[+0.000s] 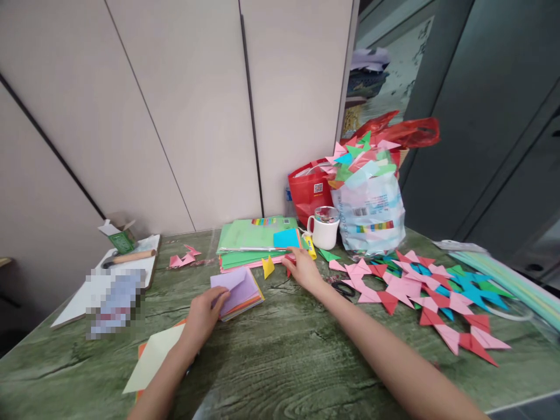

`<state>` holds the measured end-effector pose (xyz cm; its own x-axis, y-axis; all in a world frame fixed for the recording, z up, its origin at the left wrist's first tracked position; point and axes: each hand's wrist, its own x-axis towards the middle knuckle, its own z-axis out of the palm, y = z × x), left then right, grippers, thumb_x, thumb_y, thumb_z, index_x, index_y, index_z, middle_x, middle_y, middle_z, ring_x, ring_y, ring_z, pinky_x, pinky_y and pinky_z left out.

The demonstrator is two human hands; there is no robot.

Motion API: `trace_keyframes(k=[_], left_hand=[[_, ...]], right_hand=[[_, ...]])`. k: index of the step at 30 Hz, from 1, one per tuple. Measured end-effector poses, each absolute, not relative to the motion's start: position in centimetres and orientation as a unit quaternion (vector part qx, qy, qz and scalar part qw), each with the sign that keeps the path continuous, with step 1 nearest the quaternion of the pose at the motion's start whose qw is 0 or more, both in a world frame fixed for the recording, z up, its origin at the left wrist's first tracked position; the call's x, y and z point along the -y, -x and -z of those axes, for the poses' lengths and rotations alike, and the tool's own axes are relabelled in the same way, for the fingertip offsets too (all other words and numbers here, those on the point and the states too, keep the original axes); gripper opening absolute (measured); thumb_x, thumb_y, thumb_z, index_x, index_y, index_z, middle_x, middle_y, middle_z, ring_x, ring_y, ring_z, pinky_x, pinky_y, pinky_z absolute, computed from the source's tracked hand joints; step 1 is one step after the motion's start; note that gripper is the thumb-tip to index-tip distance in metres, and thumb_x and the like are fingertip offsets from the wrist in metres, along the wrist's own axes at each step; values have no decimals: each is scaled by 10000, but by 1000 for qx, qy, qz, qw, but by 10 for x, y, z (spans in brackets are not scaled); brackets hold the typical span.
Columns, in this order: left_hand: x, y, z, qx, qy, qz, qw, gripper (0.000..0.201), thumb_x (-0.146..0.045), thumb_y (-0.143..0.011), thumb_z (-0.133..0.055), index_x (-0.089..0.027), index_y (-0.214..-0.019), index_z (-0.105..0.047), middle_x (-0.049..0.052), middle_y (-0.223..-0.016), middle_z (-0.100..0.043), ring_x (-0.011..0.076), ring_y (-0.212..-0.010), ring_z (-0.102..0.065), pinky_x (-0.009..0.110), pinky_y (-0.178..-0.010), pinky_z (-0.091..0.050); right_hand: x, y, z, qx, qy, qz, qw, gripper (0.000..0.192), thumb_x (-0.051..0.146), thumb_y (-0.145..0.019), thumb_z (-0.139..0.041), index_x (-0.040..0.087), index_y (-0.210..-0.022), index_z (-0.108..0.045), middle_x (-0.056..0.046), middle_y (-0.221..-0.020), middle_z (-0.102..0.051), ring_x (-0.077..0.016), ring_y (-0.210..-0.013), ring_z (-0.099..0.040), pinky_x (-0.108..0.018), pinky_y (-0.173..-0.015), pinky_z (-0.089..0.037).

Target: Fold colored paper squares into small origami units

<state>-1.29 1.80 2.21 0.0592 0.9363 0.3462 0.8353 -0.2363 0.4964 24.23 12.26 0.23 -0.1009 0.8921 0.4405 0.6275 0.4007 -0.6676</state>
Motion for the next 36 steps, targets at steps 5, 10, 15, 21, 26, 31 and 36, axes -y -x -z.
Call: trace_keyframes(k=[5,10,15,21,26,31,36], left_hand=[[-17,13,-23,-638,-696,-327,32,285,-242,-831,-387,-177,-789,-661,77,-848,-700,212,-781,-634,333,-743,-451],[-19,13,-17,-621,-686,-379,-6,232,-235,-816,-427,-177,-818,-651,78,-859,-702,215,-780,-640,346,-741,-466],[-18,10,-8,-561,-726,-391,-70,199,-202,-828,-438,-182,-856,-635,77,-884,-699,223,-872,-635,455,-895,-399],[-16,0,-6,-416,-820,-376,-116,186,-117,-828,-452,-178,-912,-607,57,-907,-688,211,-1012,-578,483,-938,-381],[-9,-10,-13,-356,-860,-357,-74,206,-121,-820,-480,-200,-984,-577,74,-1075,-621,218,-1128,-487,461,-958,-387],[-9,-10,-15,-432,-798,-421,6,650,-309,-690,-668,-250,-1264,-369,132,-1313,-407,277,-1226,-374,488,-981,-349],[-16,-11,-13,-479,-640,-554,232,980,-335,-500,-792,-281,-1317,-255,134,-1332,-351,289,-1210,-391,454,-972,-363]], right_hand=[[-81,-224,0,753,443,-156,461,255,292,-822,-483,193,-1048,-549,-94,-957,-592,-206,-840,-577,-357,-749,-479],[-52,-204,10,790,384,-167,448,204,196,-818,-475,202,-1001,-565,-89,-974,-586,-206,-930,-555,-362,-813,-458],[-44,-197,18,763,366,-293,445,177,202,-810,-490,212,-973,-558,-54,-853,-626,-171,-767,-598,-329,-724,-488],[-37,-191,16,622,301,-563,452,565,257,-738,-598,281,-1253,-366,-22,-921,-605,-118,-649,-606,-265,-589,-507],[-40,-193,17,582,263,-612,467,441,215,-590,-736,255,-1009,-605,-5,-931,-600,-163,-863,-604,-294,-763,-488],[-43,-195,13,570,298,-545,538,308,240,-539,-772,219,-830,-674,-13,-858,-597,-170,-844,-590,-293,-758,-478],[-40,-196,7,540,330,-540,555,289,312,-532,-771,190,-774,-669,-31,-830,-625,-168,-771,-585,-272,-656,-493]])
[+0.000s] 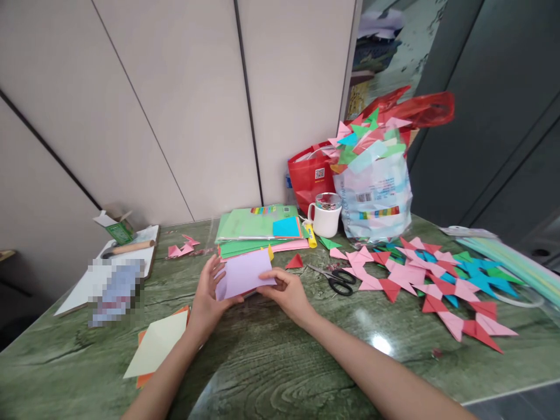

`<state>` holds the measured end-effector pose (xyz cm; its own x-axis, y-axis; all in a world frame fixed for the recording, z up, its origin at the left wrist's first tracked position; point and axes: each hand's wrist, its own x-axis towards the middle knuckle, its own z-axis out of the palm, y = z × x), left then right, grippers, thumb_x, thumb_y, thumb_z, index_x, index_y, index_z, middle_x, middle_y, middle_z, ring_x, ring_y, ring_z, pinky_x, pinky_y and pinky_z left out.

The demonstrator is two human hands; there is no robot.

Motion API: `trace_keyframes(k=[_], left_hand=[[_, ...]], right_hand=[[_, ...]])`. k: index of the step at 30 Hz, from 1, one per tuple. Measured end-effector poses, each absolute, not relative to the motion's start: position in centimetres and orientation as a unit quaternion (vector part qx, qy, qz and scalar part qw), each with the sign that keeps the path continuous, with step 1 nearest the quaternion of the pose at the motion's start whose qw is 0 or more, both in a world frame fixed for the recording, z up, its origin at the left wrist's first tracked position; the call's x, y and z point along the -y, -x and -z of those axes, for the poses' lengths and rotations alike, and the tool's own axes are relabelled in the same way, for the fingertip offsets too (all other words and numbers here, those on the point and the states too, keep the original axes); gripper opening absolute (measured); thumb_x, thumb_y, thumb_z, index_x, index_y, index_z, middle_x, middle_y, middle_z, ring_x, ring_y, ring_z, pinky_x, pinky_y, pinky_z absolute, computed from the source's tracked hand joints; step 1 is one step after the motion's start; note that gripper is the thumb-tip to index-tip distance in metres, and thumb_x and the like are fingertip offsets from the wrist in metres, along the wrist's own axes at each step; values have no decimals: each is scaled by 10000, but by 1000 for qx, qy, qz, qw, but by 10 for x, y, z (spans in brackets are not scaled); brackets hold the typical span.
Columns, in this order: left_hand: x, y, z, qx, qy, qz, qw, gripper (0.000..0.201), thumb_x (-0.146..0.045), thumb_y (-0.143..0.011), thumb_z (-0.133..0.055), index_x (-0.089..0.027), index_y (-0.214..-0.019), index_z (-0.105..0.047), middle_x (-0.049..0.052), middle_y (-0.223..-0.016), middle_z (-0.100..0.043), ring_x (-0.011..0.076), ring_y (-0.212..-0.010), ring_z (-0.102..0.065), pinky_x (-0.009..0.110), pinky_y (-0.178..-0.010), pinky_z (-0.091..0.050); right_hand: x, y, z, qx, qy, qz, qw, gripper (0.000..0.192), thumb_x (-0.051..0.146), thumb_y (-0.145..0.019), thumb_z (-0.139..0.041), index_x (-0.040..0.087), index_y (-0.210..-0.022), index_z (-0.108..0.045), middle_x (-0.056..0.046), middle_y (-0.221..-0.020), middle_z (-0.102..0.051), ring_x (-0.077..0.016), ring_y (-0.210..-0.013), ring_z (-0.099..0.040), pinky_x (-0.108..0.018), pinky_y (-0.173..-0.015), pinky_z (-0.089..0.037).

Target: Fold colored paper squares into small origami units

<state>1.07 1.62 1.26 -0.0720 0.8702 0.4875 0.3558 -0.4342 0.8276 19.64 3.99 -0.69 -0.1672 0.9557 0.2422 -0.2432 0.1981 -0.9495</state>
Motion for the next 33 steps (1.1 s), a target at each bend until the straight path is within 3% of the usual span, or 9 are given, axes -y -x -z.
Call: trace_keyframes(k=[4,7,9,15,20,23,27,30,33], left_hand=[[-14,-17,-19,-446,-529,-577,434,1074,-258,-470,-807,-306,-1336,-175,137,-1325,-379,258,-1127,-482,394,-894,-437],[-10,-21,-24,-421,-501,-573,492,987,-229,-529,-772,-291,-1331,-202,131,-1300,-427,215,-1023,-551,348,-825,-477],[-8,-23,-25,-422,-486,-585,494,903,-230,-563,-750,-264,-1316,-252,118,-1234,-491,184,-947,-585,328,-809,-481],[-9,-24,-23,-459,-484,-577,471,609,-232,-564,-740,-192,-1134,-527,90,-1078,-603,178,-887,-608,301,-783,-484],[-5,-25,-26,-514,-486,-532,466,404,-251,-601,-709,-160,-986,-627,76,-963,-661,159,-743,-621,281,-680,-496],[-5,-24,-29,-512,-497,-529,459,340,-269,-627,-690,-156,-943,-637,86,-1007,-649,164,-773,-618,270,-673,-491],[-5,-24,-28,-464,-503,-519,512,548,-200,-546,-748,-191,-1065,-573,84,-1122,-587,178,-849,-604,281,-706,-492],[-4,-26,-26,-445,-505,-491,553,764,-112,-444,-783,-207,-1150,-505,53,-1010,-621,185,-842,-605,295,-716,-498],[-4,-28,-24,-465,-502,-481,549,693,-132,-479,-763,-181,-1122,-508,19,-851,-629,153,-698,-607,284,-631,-511]], right_hand=[[-37,-199,3,564,350,-530,528,261,353,-567,-747,171,-733,-661,-22,-752,-635,-144,-646,-576,-264,-592,-488],[-35,-200,1,607,368,-501,496,260,388,-604,-716,163,-721,-662,-2,-632,-618,-136,-568,-552,-260,-554,-469],[-34,-199,1,631,374,-478,483,265,404,-631,-693,163,-737,-668,-9,-641,-619,-146,-591,-556,-262,-556,-466],[-36,-199,5,648,361,-421,523,255,382,-609,-716,174,-719,-620,-83,-1065,-558,-212,-946,-558,-286,-729,-488],[-33,-199,4,627,343,-475,513,553,323,-633,-705,243,-1133,-485,-63,-1109,-556,-184,-871,-597,-295,-720,-496],[-32,-200,5,652,363,-442,498,573,312,-636,-703,244,-1163,-487,-62,-1130,-563,-183,-851,-591,-296,-710,-489],[-33,-201,8,677,400,-385,484,392,329,-656,-686,215,-1017,-585,-52,-1023,-621,-198,-856,-582,-295,-702,-470],[-35,-201,10,674,415,-374,483,344,348,-660,-682,205,-961,-596,-41,-934,-635,-187,-790,-588,-279,-656,-462],[-35,-201,11,686,421,-344,483,320,363,-657,-684,199,-920,-603,-46,-898,-633,-188,-776,-581,-269,-624,-450]])
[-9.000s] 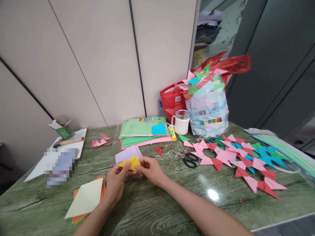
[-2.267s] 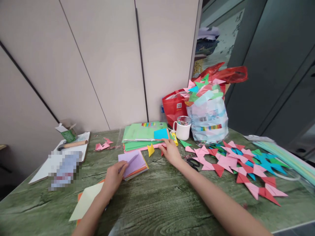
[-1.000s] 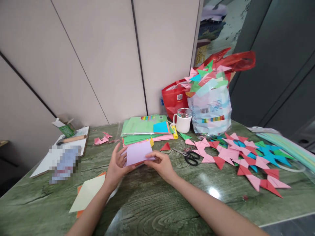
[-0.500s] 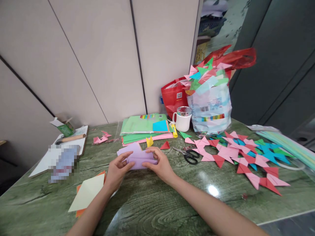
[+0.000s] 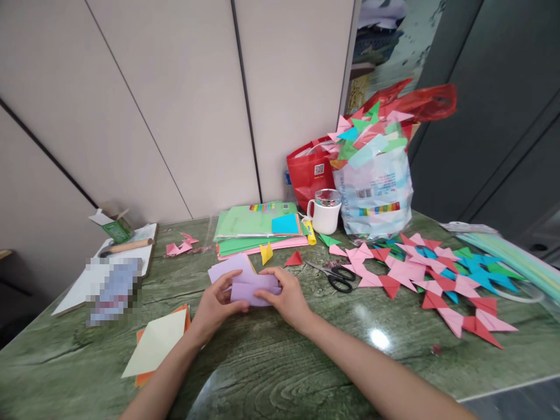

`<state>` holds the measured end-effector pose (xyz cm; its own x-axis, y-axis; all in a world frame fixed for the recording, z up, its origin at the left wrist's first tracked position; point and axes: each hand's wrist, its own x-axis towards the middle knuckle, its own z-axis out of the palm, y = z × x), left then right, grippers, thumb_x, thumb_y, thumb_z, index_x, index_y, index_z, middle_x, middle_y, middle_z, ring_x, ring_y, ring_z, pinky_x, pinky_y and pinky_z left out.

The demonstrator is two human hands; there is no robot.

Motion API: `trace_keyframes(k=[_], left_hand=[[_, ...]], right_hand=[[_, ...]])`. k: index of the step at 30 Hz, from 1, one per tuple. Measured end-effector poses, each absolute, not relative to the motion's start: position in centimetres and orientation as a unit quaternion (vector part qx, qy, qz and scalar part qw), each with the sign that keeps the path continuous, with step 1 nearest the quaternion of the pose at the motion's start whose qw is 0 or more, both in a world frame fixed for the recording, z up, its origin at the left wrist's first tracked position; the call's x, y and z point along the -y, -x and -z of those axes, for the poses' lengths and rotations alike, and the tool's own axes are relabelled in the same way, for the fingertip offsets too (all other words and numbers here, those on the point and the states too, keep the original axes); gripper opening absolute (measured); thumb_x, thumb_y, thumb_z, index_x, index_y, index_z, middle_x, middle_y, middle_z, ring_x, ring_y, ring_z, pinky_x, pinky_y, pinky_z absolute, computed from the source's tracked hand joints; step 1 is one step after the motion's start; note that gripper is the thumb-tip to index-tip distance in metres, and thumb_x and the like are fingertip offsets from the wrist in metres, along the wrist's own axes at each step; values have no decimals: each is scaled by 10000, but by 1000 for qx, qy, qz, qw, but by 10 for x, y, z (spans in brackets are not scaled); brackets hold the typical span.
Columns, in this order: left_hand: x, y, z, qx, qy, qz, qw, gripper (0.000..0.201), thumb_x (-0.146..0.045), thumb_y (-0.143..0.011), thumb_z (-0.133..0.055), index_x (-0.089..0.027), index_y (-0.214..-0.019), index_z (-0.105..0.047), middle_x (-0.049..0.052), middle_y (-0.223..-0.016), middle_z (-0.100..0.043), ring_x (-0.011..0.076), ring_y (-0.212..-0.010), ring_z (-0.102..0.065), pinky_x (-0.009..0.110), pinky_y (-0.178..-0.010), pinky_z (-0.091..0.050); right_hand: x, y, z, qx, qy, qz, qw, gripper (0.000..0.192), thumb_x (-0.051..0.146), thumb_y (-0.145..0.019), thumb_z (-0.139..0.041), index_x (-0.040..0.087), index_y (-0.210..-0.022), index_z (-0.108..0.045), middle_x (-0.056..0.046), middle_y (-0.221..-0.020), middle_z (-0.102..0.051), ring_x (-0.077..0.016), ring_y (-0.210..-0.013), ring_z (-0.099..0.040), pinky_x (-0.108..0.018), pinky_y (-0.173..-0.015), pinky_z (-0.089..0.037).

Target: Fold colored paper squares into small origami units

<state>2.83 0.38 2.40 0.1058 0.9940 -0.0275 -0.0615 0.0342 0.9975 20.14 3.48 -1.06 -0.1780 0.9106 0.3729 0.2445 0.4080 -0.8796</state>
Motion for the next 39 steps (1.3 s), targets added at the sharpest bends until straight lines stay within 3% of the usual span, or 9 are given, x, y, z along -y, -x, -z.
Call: trace_keyframes(k=[5,11,15,21,25,29,31,39], left_hand=[[-5,-28,-23,-504,-501,-493,501,535,-197,-552,-727,-154,-1055,-549,-3,-724,-611,131,-591,-587,269,-558,-520],[-9,-22,-20,-523,-473,-546,452,466,-232,-544,-729,-167,-989,-603,12,-872,-572,103,-587,-567,257,-506,-530],[-8,-21,-23,-505,-474,-543,474,520,-271,-562,-728,-175,-1052,-585,27,-897,-595,130,-656,-582,268,-535,-532],[-7,-20,-26,-483,-529,-517,468,662,-232,-560,-741,-190,-1182,-519,49,-965,-638,173,-803,-625,296,-739,-507],[-7,-22,-25,-482,-505,-547,462,782,-210,-568,-741,-216,-1278,-413,38,-925,-630,159,-779,-628,288,-705,-524],[-6,-24,-24,-487,-458,-548,503,454,-243,-574,-739,-156,-997,-600,39,-880,-636,164,-744,-617,285,-615,-549],[-6,-24,-23,-484,-453,-547,511,342,-254,-574,-739,-141,-872,-615,28,-837,-641,159,-721,-612,291,-600,-556],[-4,-26,-24,-502,-446,-544,504,407,-285,-563,-737,-151,-932,-629,34,-811,-663,186,-709,-623,307,-531,-561]], right_hand=[[-34,-201,12,692,423,-352,466,355,383,-653,-685,205,-947,-599,-51,-909,-633,-187,-763,-580,-265,-594,-452],[-34,-202,11,732,374,-366,436,638,331,-560,-755,235,-1143,-513,-70,-1115,-561,-215,-912,-552,-289,-668,-482],[-36,-204,11,735,387,-343,439,559,267,-605,-718,237,-1132,-531,-67,-1106,-578,-217,-918,-552,-316,-704,-485],[-37,-203,11,685,394,-411,454,467,289,-638,-690,213,-1081,-564,-63,-1010,-623,-188,-803,-595,-273,-617,-505],[-36,-202,10,676,386,-426,461,388,305,-639,-691,206,-1003,-602,-51,-954,-645,-189,-793,-602,-277,-634,-507],[-35,-201,11,644,378,-464,476,368,320,-623,-706,200,-959,-615,-48,-913,-649,-183,-755,-610,-287,-639,-510],[-35,-200,11,628,375,-482,483,364,322,-615,-712,198,-943,-616,-48,-900,-651,-183,-748,-612,-292,-643,-510],[-34,-198,6,580,370,-524,502,346,344,-596,-713,197,-896,-622,-18,-782,-653,-164,-677,-599,-283,-613,-489]])
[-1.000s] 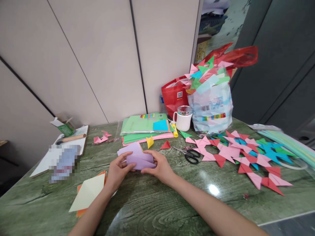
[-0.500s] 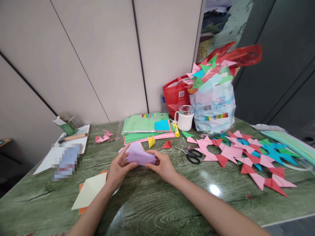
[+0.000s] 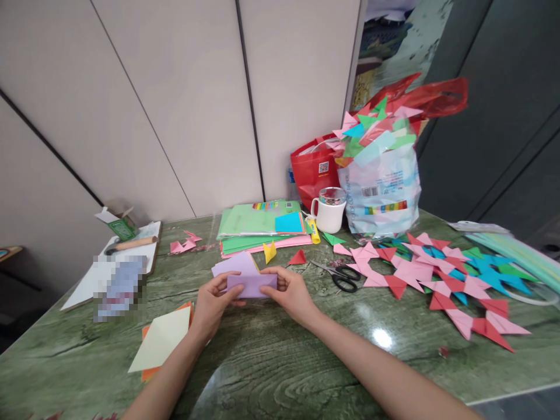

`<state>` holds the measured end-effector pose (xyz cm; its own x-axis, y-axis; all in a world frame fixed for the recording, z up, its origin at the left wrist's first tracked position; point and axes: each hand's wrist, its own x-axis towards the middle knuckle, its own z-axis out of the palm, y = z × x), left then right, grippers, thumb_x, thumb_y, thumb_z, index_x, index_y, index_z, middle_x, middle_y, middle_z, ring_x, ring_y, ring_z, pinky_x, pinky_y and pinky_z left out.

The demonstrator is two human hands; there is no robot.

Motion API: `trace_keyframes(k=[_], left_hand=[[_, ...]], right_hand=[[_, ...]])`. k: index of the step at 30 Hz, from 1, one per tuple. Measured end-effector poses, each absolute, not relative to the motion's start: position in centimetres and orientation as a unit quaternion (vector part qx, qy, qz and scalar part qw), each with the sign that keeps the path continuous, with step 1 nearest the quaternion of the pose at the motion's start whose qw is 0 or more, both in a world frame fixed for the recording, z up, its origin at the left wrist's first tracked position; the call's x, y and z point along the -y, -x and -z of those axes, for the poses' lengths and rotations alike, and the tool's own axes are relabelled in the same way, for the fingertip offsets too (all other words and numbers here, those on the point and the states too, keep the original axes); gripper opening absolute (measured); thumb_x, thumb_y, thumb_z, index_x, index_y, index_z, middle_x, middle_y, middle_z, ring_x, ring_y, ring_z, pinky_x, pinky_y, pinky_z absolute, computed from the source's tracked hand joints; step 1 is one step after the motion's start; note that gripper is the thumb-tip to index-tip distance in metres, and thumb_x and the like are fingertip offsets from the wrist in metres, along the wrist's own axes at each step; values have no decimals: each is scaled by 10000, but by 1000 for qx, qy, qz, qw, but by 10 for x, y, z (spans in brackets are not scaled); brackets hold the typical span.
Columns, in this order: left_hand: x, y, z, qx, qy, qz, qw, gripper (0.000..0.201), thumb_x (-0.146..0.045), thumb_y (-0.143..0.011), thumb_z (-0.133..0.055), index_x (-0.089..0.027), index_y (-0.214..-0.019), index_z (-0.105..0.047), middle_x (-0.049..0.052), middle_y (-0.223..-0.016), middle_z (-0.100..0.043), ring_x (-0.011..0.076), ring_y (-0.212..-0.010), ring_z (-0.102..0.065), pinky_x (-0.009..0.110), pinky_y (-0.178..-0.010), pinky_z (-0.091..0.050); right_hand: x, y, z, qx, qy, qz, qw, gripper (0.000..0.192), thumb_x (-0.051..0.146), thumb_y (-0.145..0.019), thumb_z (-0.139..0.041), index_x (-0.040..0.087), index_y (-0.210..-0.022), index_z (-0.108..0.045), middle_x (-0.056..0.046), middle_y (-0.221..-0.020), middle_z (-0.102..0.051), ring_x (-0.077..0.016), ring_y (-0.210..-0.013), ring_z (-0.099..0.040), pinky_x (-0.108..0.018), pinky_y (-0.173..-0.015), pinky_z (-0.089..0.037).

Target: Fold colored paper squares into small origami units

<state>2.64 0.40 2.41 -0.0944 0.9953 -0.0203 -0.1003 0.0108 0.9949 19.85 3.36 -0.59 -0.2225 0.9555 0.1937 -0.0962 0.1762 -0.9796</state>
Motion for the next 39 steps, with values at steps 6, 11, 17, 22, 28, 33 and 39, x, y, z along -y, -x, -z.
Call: trace_keyframes(k=[6,11,17,22,28,33,39], left_hand=[[-4,-27,-23,-511,-432,-550,501,309,-292,-589,-724,-144,-854,-668,44,-804,-679,173,-705,-619,280,-577,-544],[-5,-26,-21,-498,-423,-560,509,276,-306,-609,-715,-145,-831,-685,45,-752,-691,139,-651,-608,218,-562,-503],[-6,-27,-22,-504,-393,-576,510,302,-311,-576,-736,-147,-827,-699,26,-676,-678,106,-564,-572,186,-495,-463],[-5,-28,-23,-499,-384,-584,513,288,-302,-569,-743,-151,-812,-703,14,-650,-673,91,-538,-553,173,-480,-439],[-6,-27,-21,-494,-382,-587,515,288,-288,-563,-747,-150,-812,-703,7,-604,-666,82,-514,-538,171,-489,-421],[-7,-27,-20,-493,-381,-586,518,296,-289,-564,-747,-141,-816,-699,22,-631,-676,91,-520,-546,184,-494,-426],[-8,-27,-19,-497,-376,-589,514,288,-292,-548,-755,-152,-794,-705,12,-621,-669,87,-517,-534,179,-484,-414]], right_hand=[[-33,-198,2,578,387,-524,492,346,369,-586,-710,176,-866,-646,-2,-693,-623,-116,-561,-527,-242,-526,-432],[-33,-199,0,569,386,-540,485,357,369,-578,-714,166,-865,-647,7,-636,-593,-99,-521,-485,-228,-497,-399],[-33,-199,1,584,393,-522,481,348,373,-589,-704,164,-863,-656,28,-563,-523,-74,-468,-392,-207,-445,-326],[-33,-199,1,589,400,-515,478,327,356,-594,-701,157,-850,-663,52,-510,-445,-63,-446,-325,-201,-425,-277],[-33,-199,-1,586,394,-524,477,341,350,-602,-699,151,-874,-649,44,-537,-478,-64,-464,-363,-197,-441,-312],[-34,-200,1,580,392,-534,474,348,353,-609,-696,147,-884,-642,34,-550,-525,-73,-474,-418,-202,-457,-338],[-35,-200,1,566,406,-542,471,354,397,-605,-694,153,-859,-655,24,-541,-556,-92,-473,-456,-217,-455,-340]])
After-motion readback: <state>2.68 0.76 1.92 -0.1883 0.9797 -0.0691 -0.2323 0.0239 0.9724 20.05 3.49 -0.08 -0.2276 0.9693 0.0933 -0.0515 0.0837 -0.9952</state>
